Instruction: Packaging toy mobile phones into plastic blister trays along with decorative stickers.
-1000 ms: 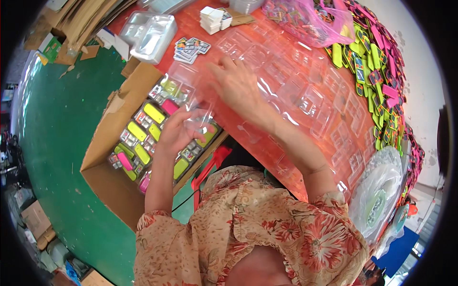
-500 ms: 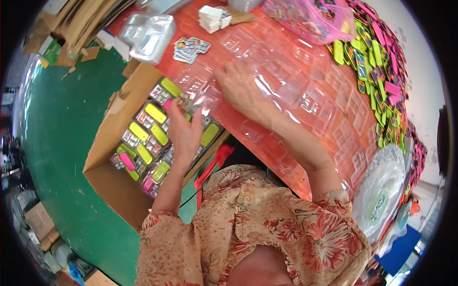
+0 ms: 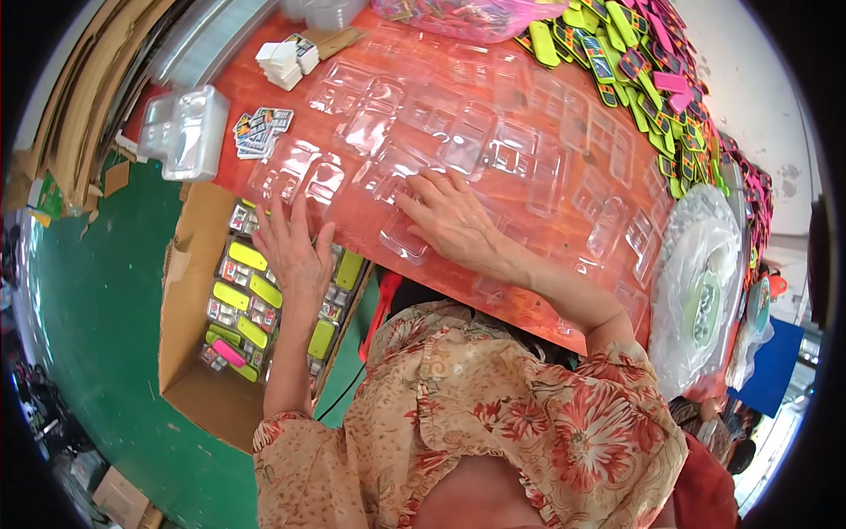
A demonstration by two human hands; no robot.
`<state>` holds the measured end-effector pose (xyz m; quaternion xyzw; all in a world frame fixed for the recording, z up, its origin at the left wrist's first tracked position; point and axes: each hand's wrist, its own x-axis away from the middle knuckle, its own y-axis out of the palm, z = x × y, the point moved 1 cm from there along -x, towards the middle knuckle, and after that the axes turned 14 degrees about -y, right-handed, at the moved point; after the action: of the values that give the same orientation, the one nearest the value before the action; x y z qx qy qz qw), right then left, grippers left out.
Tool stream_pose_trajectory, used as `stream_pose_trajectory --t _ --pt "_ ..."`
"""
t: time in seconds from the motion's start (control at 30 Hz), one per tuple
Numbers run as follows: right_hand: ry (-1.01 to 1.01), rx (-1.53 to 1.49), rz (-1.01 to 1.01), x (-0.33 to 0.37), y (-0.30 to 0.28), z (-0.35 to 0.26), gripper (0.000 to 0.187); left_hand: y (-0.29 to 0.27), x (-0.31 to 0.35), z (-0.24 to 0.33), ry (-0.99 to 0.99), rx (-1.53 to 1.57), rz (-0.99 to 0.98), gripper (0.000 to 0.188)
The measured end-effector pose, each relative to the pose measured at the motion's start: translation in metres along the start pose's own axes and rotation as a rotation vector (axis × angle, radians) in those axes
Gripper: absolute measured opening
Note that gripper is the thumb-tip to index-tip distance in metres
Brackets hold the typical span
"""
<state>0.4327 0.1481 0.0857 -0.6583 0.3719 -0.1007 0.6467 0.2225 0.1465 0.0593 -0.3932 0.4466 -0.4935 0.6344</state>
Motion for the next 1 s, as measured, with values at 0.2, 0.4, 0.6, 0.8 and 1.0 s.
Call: stream_pose_trajectory --t 0.2,0.4,0.6,0.8,1.0 --pt "0.079 -0.090 -0.050 0.001 -0.001 0.009 0.037 0.003 -0.005 0.012 0.063 0.026 0.093 0.051" --pt "0.204 -0.256 0.107 0.034 -0.034 0.025 0.030 -0.006 -0.018 0.050 0.326 0.133 0.114 0.044" --pt "0.500 -0.030 0.180 0.126 -0.079 0.052 0.026 -0.016 -0.027 0.116 0.520 0.490 -0.155 0.028" --pt "0.835 0.150 0.341 0.244 -0.144 0.116 0.024 0.006 -0.043 0.207 0.405 0.833 -0.648 0.034" --pt "0.779 0.412 0.245 0.255 -0.166 0.211 0.036 0.056 -0.105 0.304 0.551 0.574 -0.435 0.044"
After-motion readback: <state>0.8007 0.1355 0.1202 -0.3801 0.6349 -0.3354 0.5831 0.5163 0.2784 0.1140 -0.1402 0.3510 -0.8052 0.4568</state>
